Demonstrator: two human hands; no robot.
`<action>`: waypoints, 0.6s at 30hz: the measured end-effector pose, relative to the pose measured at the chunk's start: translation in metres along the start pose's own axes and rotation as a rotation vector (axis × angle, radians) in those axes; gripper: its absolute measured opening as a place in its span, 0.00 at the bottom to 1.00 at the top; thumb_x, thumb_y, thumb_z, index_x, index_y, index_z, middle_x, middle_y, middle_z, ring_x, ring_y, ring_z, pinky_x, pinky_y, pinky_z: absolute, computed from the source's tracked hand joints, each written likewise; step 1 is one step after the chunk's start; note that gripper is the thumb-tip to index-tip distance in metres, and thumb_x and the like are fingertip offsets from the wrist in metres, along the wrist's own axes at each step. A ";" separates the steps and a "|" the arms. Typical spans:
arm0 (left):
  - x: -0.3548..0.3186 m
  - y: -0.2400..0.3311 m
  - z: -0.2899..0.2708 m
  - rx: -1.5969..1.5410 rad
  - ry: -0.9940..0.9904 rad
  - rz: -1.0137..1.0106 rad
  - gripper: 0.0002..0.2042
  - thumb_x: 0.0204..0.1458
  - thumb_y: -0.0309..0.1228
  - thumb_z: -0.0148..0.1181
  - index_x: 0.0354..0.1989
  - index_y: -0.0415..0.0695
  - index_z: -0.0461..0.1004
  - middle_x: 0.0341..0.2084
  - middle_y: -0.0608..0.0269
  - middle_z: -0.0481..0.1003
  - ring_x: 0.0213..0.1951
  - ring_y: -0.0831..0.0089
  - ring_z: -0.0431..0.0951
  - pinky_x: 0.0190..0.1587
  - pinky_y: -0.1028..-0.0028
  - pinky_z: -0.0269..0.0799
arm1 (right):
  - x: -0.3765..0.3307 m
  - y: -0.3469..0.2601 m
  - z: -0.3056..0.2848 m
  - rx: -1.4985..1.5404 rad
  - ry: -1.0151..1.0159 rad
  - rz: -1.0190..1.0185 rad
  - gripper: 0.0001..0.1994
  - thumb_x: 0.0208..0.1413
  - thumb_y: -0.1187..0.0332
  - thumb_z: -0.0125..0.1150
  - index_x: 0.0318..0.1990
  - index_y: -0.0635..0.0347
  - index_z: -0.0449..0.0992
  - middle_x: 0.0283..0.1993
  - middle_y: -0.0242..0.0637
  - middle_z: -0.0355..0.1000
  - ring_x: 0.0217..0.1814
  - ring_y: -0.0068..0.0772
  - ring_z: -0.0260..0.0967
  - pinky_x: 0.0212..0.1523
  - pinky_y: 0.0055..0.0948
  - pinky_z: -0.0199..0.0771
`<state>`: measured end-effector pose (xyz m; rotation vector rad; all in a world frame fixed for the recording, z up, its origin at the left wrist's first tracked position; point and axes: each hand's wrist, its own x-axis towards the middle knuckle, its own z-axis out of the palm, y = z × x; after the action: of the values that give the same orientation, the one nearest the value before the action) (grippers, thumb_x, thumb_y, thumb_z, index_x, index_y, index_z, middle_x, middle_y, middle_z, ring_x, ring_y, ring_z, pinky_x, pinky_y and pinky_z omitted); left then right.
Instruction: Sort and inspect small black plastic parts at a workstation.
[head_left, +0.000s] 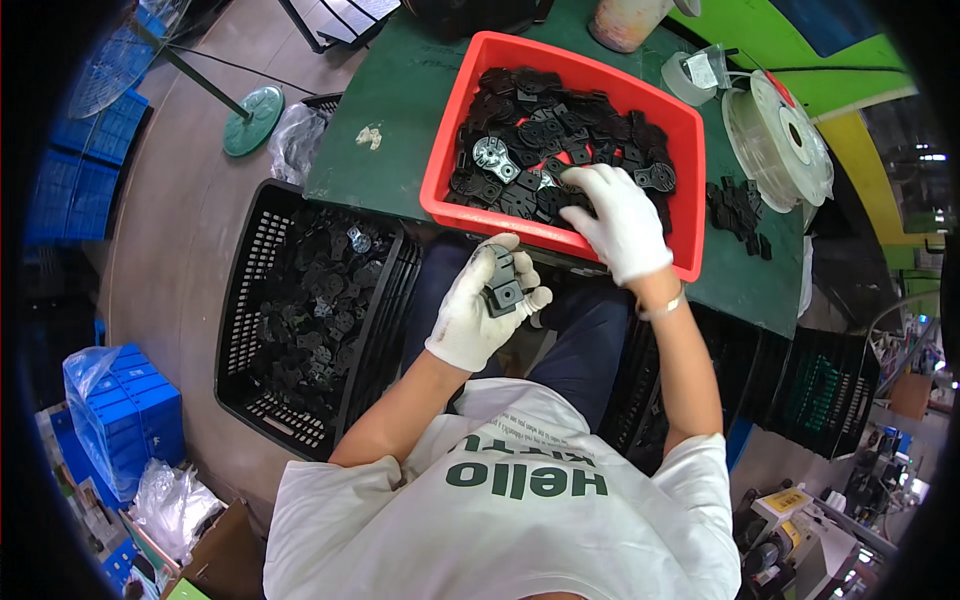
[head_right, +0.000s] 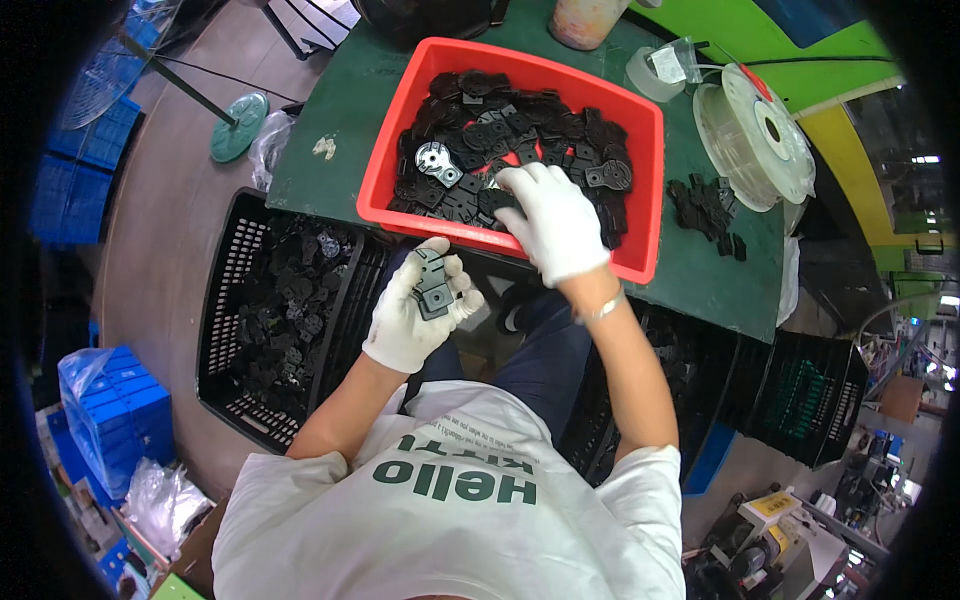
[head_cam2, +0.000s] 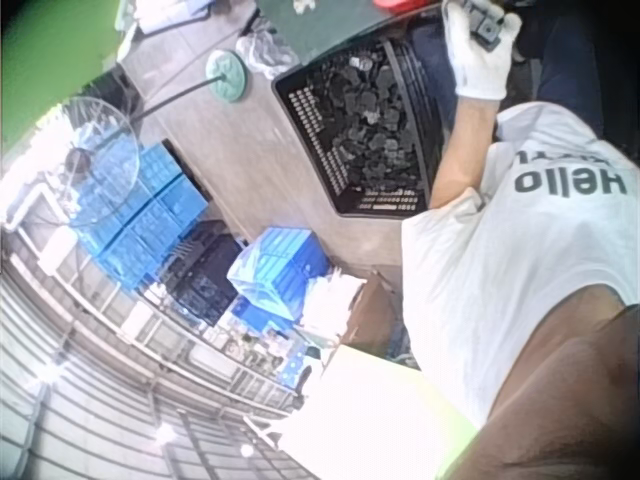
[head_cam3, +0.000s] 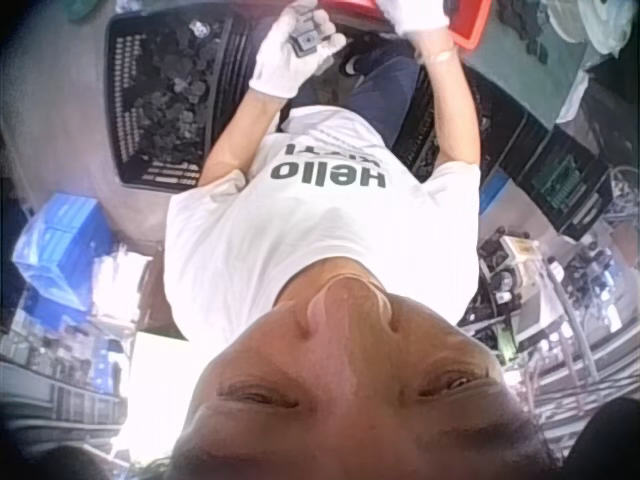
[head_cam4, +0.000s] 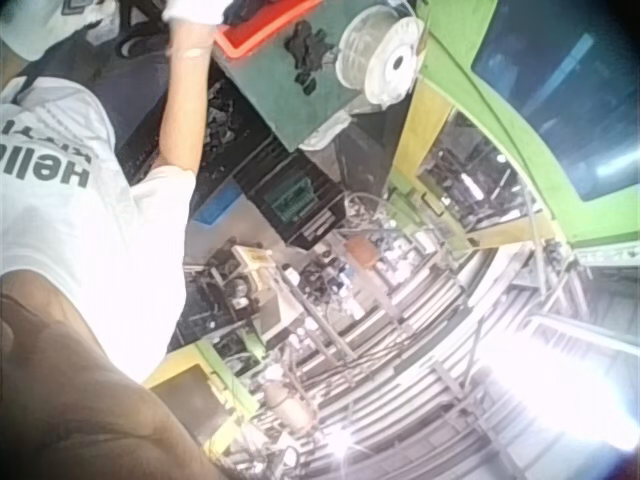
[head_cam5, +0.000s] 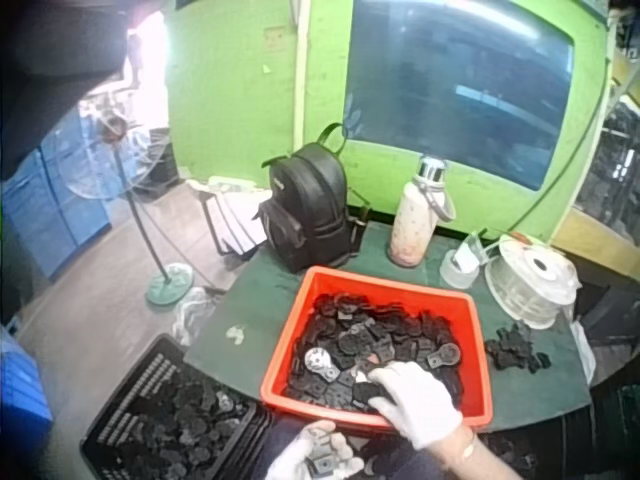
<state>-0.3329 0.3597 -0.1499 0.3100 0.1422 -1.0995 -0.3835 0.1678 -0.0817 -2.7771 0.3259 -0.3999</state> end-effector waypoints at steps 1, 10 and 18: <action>0.002 -0.002 0.001 -0.019 -0.014 -0.003 0.17 0.59 0.43 0.47 0.50 0.46 0.67 0.38 0.60 0.73 0.38 0.66 0.75 0.42 0.59 0.74 | 0.006 0.016 0.006 -0.005 -0.130 0.005 0.15 0.43 0.67 0.64 0.41 0.56 0.73 0.43 0.41 0.70 0.46 0.44 0.67 0.46 0.37 0.69; 0.000 0.002 0.000 -0.053 -0.048 -0.002 0.21 0.57 0.48 0.50 0.52 0.46 0.67 0.40 0.57 0.72 0.39 0.65 0.74 0.41 0.64 0.73 | 0.022 0.033 0.021 -0.126 -0.409 0.066 0.18 0.42 0.66 0.63 0.44 0.55 0.72 0.41 0.42 0.71 0.46 0.46 0.69 0.47 0.38 0.70; 0.002 0.002 -0.002 -0.030 -0.015 0.008 0.22 0.56 0.49 0.51 0.51 0.46 0.68 0.40 0.57 0.73 0.38 0.65 0.74 0.40 0.65 0.73 | 0.000 0.010 0.006 0.152 0.065 0.176 0.18 0.43 0.69 0.63 0.44 0.58 0.70 0.41 0.42 0.69 0.42 0.44 0.72 0.40 0.36 0.73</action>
<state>-0.3303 0.3599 -0.1523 0.2756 0.1438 -1.0902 -0.3838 0.1606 -0.0905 -2.5666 0.5278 -0.4517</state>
